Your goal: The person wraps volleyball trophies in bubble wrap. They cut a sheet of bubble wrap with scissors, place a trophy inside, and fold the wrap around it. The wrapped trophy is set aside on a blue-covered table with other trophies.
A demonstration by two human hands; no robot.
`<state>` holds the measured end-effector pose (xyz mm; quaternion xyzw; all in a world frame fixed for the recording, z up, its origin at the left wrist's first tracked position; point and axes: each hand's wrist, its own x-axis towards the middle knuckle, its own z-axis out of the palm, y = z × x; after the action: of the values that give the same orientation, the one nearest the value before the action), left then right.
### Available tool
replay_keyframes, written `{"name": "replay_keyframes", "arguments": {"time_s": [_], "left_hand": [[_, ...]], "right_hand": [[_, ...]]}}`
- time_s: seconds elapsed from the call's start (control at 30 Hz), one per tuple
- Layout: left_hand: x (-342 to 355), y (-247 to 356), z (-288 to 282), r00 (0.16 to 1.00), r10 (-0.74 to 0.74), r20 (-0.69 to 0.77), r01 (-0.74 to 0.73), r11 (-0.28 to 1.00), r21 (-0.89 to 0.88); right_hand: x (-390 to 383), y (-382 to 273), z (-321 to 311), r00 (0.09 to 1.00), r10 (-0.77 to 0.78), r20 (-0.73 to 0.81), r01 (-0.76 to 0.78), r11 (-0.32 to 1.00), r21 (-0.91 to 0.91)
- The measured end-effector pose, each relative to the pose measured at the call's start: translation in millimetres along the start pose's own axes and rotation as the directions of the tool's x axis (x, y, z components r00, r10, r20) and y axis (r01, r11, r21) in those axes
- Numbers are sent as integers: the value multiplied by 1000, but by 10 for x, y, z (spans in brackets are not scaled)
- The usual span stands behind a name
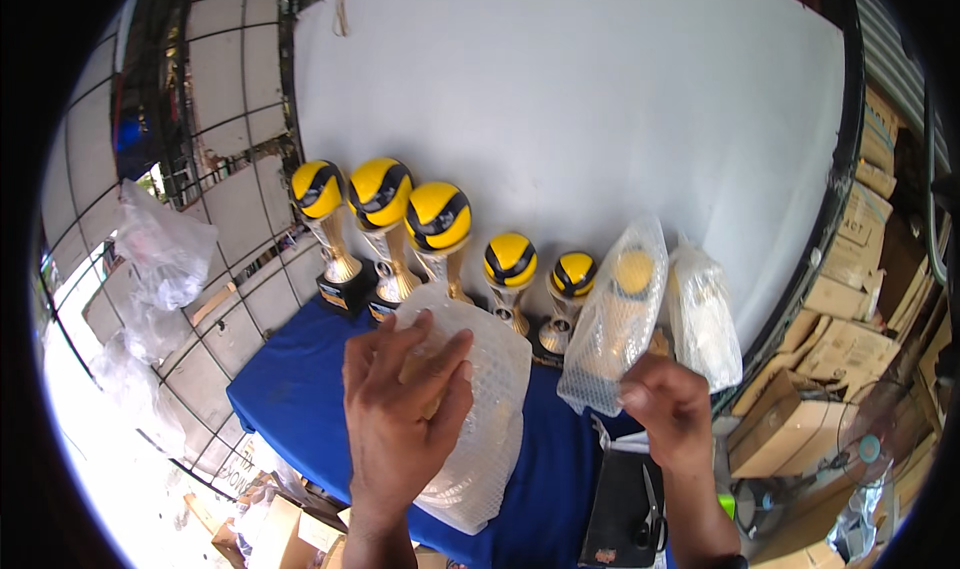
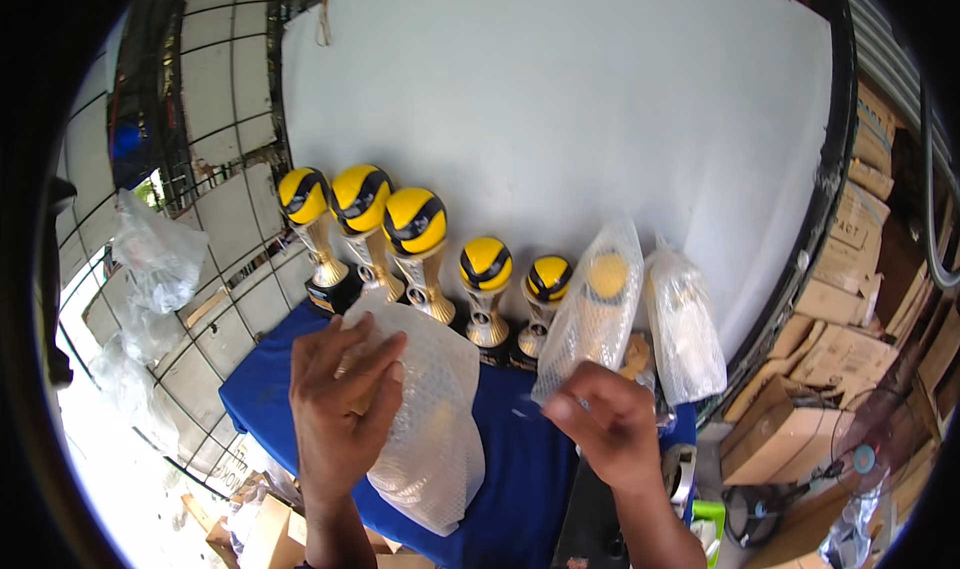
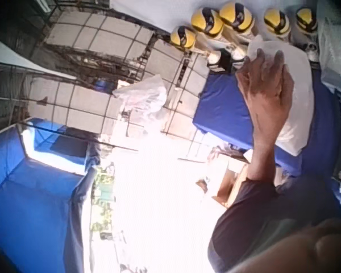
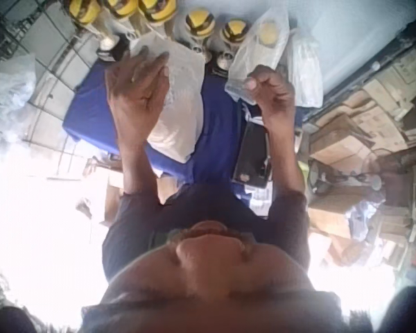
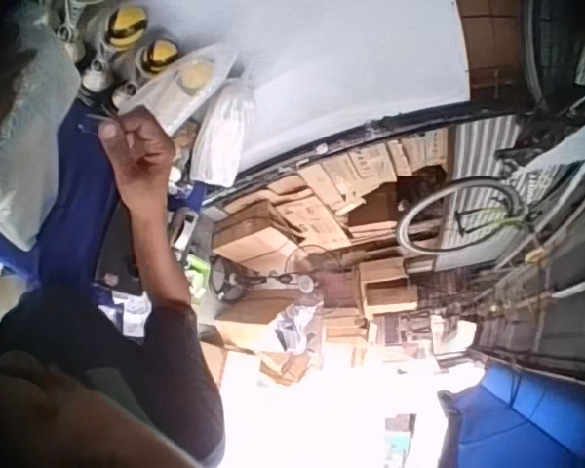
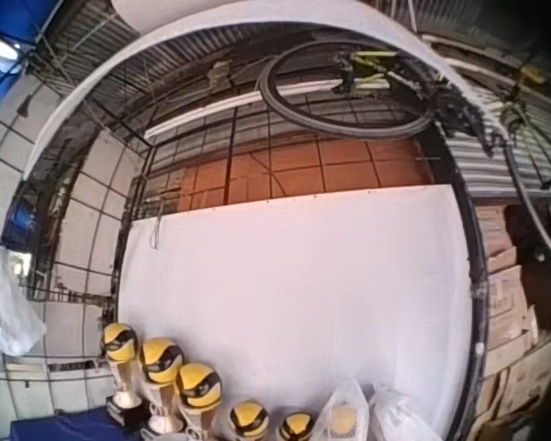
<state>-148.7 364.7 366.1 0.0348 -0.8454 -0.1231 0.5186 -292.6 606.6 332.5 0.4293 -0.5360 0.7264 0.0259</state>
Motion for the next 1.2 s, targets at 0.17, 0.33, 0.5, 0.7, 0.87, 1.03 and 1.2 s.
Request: {"name": "replay_keyframes", "arguments": {"time_s": [0.17,0.33,0.5,0.7,0.87,1.03,1.2], "left_hand": [[-101,58,-97,999,-46,-17,47,996,74],[-139,226,5,995,-63,-80,74,986,150],[-194,240,70,994,-43,-104,60,984,167],[-180,234,62,993,-29,-117,46,988,150],[-191,213,50,993,-39,-112,53,990,130],[-200,210,57,993,-20,-118,37,989,146],[-219,231,63,992,-15,-122,33,989,145]], "right_hand": [[1181,-171,1035,912,293,287,-228,944,-239],[1738,-9,1343,776,503,380,-358,848,-392],[1767,-150,1435,736,537,412,-300,804,-513],[1754,-120,1437,708,606,363,-280,712,-644],[1763,-271,1534,729,562,391,-337,792,-509],[1781,-363,1540,694,564,447,-374,814,-445],[1727,-269,1515,687,579,439,-326,785,-526]]}}
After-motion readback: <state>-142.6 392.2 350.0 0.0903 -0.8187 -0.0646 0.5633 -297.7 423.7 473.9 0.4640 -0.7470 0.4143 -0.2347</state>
